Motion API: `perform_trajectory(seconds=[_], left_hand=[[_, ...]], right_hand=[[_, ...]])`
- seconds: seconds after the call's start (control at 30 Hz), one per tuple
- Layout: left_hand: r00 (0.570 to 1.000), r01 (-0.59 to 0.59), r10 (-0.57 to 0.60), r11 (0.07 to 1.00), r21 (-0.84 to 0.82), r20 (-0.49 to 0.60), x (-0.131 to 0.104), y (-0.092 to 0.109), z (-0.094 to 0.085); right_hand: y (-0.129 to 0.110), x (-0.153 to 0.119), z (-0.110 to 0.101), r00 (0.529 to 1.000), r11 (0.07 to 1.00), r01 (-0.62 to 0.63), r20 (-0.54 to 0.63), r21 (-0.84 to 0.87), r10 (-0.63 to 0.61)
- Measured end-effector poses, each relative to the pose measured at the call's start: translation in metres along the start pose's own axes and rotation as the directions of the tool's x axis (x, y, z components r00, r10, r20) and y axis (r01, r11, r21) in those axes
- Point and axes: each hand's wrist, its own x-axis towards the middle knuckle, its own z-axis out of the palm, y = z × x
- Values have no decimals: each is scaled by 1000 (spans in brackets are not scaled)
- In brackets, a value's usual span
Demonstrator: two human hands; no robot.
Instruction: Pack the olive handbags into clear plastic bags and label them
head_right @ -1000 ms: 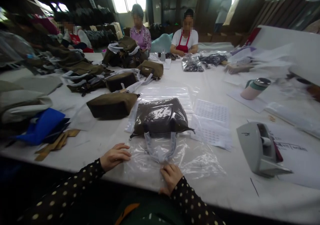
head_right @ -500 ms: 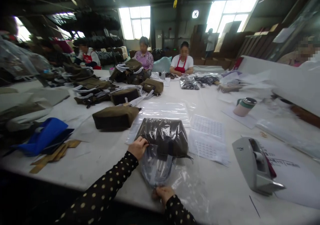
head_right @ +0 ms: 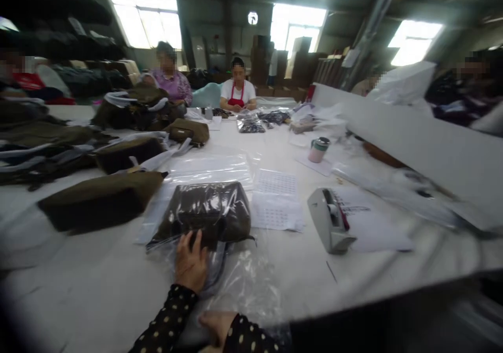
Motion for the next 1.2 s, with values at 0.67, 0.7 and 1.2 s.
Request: perform_trajectory(seconds=[0.67,0.7,1.2], left_hand=[[992,-111,112,994,14,-53,12,-12,12],[992,-116,117,993,14,-56,12,-11,12],[997,-4,-10,982,-191,-77,1,-14,8]], right_hand=[[12,-85,-321,212,956,259,-974,136,81],[17,-93,-319,223,962,218,-968,162,113],[-45,-79,-261,667,901,-316,-745,-296,-11]])
